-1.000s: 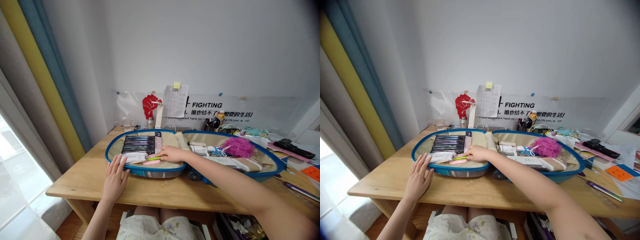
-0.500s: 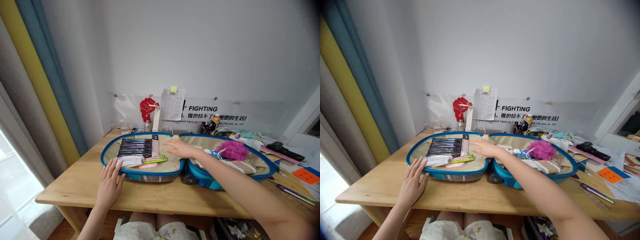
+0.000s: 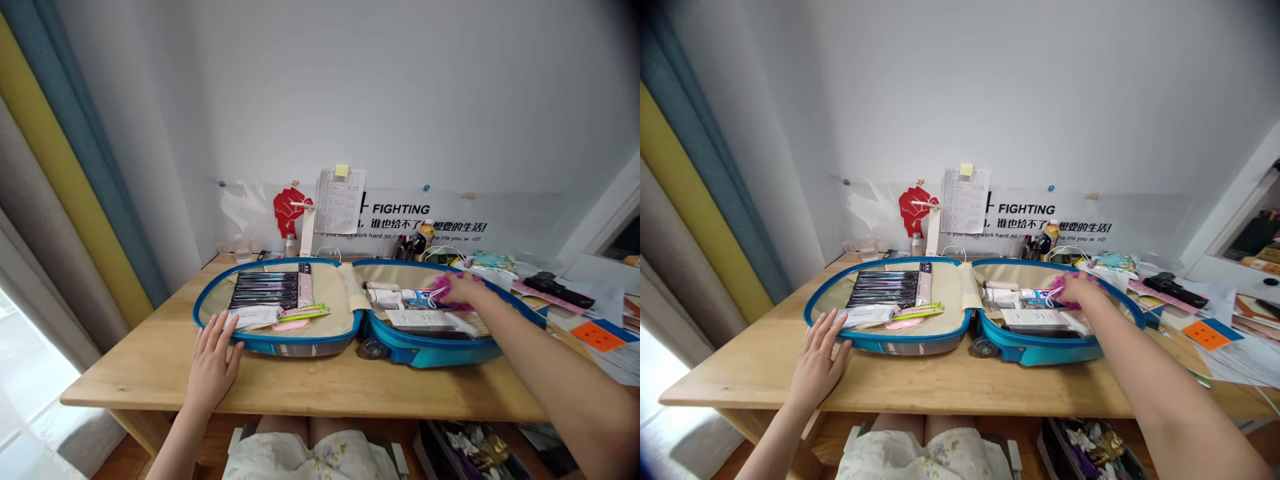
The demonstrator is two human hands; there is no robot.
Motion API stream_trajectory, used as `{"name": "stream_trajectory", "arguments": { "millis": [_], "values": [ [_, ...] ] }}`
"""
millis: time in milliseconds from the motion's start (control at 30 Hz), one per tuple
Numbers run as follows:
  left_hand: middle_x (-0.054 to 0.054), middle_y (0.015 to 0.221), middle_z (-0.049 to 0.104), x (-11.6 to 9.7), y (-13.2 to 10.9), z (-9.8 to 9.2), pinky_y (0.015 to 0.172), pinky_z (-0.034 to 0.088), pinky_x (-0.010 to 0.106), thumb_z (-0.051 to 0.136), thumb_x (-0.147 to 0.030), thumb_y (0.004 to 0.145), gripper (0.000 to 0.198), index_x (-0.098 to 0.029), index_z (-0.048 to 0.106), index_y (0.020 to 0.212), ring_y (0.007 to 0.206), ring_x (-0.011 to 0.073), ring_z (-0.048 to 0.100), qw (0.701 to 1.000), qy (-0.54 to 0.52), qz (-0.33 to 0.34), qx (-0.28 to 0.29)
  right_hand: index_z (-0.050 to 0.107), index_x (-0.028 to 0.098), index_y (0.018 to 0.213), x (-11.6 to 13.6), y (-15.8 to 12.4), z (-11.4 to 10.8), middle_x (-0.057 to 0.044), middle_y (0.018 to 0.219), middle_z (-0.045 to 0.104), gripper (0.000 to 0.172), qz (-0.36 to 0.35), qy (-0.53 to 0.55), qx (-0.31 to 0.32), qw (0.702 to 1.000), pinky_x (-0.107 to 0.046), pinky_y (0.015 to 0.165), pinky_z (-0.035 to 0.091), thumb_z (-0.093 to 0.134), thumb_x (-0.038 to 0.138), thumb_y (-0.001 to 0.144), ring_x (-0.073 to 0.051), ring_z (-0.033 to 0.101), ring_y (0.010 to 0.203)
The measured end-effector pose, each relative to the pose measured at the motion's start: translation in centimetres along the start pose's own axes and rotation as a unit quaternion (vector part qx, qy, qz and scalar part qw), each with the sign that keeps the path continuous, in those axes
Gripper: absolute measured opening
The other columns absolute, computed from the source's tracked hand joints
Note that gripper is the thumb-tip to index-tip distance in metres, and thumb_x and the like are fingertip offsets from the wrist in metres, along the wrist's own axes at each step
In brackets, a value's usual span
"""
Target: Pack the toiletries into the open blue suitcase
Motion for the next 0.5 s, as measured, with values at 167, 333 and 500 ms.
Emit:
{"name": "stream_trajectory", "arguments": {
  "millis": [167, 333, 500],
  "values": [
    [0.010, 0.148, 0.043, -0.1, 0.1, -0.1, 0.114, 0.026, 0.052, 0.042, -0.032, 0.095, 0.054, -0.029, 0.029, 0.148, 0.141, 0.0286, 0.030, 1.000, 0.007, 0.009, -0.003, 0.055, 0.020, 0.107, -2.1, 0.9, 1.4, -0.027, 0.128, 0.048, 0.070, 0.126, 0.060, 0.045, 0.989, -0.076, 0.092, 0.030, 0.071, 0.058, 0.050, -0.059, 0.039, 0.123],
    [0.011, 0.148, 0.042, -0.2, 0.1, -0.2, 0.114, 0.025, 0.052, 0.042, -0.031, 0.095, 0.054, -0.028, 0.030, 0.148, 0.141, 0.0286, 0.030, 1.000, 0.005, 0.010, -0.002, 0.059, 0.017, 0.105, -1.0, -0.7, -0.7, -0.029, 0.125, 0.048, 0.052, 0.137, 0.112, -0.059, 0.982, -0.074, 0.086, 0.034, 0.059, 0.050, 0.066, -0.058, 0.044, 0.118],
    [0.011, 0.149, 0.041, 0.1, 0.0, -0.1, 0.115, 0.024, 0.052, 0.042, -0.032, 0.095, 0.053, -0.027, 0.031, 0.147, 0.142, 0.0286, 0.029, 1.000, 0.004, 0.006, 0.006, 0.060, 0.020, 0.110, 3.3, -0.7, -4.0, -0.023, 0.127, 0.048, 0.042, 0.158, 0.151, -0.160, 0.962, -0.059, 0.093, 0.043, 0.054, 0.036, 0.071, -0.044, 0.052, 0.115]
  ]
}}
Point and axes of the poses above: each hand's wrist, its own y-axis towards the middle knuckle, its own z-axis out of the palm, x = y × z, the point moved 1 cm from there along y, towards the middle knuckle
